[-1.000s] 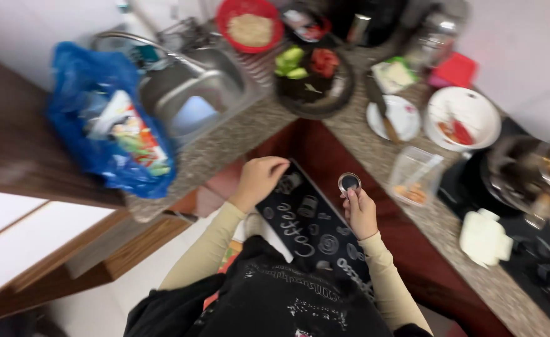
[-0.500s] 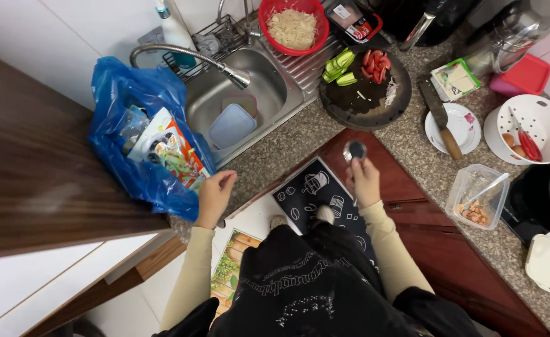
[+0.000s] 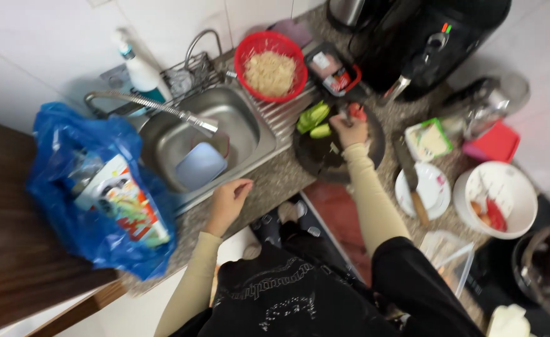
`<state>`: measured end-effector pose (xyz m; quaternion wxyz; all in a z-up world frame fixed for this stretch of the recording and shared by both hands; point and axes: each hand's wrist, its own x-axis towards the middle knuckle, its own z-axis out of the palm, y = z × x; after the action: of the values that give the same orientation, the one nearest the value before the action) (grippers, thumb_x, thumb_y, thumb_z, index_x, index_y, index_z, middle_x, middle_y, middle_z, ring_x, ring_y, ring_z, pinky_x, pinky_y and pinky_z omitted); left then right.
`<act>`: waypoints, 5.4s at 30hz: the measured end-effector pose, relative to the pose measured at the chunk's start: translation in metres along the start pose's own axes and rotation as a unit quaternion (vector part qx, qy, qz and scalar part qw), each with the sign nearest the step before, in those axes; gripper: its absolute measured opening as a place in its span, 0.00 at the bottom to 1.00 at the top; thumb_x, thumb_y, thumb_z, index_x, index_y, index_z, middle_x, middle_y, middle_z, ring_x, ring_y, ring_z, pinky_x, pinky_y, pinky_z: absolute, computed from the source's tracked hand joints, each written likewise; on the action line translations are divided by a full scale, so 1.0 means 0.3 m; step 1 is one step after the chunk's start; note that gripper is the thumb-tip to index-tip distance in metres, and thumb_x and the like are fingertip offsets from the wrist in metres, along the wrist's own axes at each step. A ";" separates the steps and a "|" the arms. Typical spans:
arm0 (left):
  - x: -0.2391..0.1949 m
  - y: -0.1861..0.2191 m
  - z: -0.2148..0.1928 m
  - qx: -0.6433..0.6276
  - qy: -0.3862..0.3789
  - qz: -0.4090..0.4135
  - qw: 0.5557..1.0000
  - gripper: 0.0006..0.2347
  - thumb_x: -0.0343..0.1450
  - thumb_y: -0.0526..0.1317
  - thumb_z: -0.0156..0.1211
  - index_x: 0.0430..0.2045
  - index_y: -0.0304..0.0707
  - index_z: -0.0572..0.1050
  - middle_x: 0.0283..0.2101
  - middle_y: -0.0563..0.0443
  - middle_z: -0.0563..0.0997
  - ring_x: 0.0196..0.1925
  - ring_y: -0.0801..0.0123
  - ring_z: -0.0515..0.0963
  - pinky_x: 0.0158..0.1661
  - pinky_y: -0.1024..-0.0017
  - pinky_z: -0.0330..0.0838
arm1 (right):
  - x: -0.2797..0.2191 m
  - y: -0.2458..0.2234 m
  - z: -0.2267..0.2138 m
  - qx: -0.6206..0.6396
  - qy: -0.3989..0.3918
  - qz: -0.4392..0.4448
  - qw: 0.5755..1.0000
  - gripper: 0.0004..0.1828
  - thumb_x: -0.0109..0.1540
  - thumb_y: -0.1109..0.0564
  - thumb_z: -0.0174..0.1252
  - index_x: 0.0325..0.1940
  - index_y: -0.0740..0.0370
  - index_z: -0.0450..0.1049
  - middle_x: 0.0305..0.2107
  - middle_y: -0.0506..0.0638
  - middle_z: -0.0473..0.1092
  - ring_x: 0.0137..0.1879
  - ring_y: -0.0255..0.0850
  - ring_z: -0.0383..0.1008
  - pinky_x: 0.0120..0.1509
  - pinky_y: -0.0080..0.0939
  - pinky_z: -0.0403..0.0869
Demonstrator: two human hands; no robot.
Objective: The person cuts a cucumber into sections with a knife on a cutting board, then holds each section over the sink and scrapes out the seeds from the cut halves using a spoon. The scraped pieces are set on the cutting board with other prepared vegetables.
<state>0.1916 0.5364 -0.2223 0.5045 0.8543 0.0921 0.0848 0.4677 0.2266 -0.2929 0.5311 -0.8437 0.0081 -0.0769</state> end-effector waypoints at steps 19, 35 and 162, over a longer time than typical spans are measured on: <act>0.301 0.172 0.159 0.037 0.009 -0.009 0.999 0.08 0.70 0.39 0.64 0.38 0.36 0.83 0.37 0.40 0.85 0.34 0.52 0.85 0.37 0.64 0.77 | 0.314 0.056 0.141 -0.143 -0.288 -0.199 0.926 0.18 0.48 0.54 0.78 0.38 0.60 0.81 0.51 0.47 0.74 0.41 0.43 0.79 0.49 0.42 0.78; 0.435 0.056 0.277 -0.189 0.037 0.094 0.977 0.21 0.78 0.46 0.57 0.60 0.30 0.68 0.56 0.41 0.79 0.57 0.60 0.79 0.54 0.68 0.73 | 0.124 -0.186 0.204 0.042 -0.144 -0.211 0.966 0.09 0.60 0.65 0.68 0.44 0.67 0.78 0.47 0.52 0.75 0.40 0.36 0.75 0.44 0.35 0.74; -0.167 0.162 -0.759 -0.530 0.160 -0.126 0.823 0.38 0.74 0.70 0.31 0.35 0.25 0.75 0.19 0.48 0.72 0.13 0.81 0.60 0.12 0.84 0.47 | -0.555 -1.377 0.680 -0.092 -0.384 -0.790 0.469 0.10 0.65 0.60 0.56 0.50 0.63 0.67 0.25 0.56 0.69 0.22 0.51 0.76 0.23 0.47 0.74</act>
<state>0.0922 0.6940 -0.0737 0.8640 0.4107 0.2190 0.1920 0.3031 0.6049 -0.0289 0.1141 -0.4808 -0.8595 -0.1307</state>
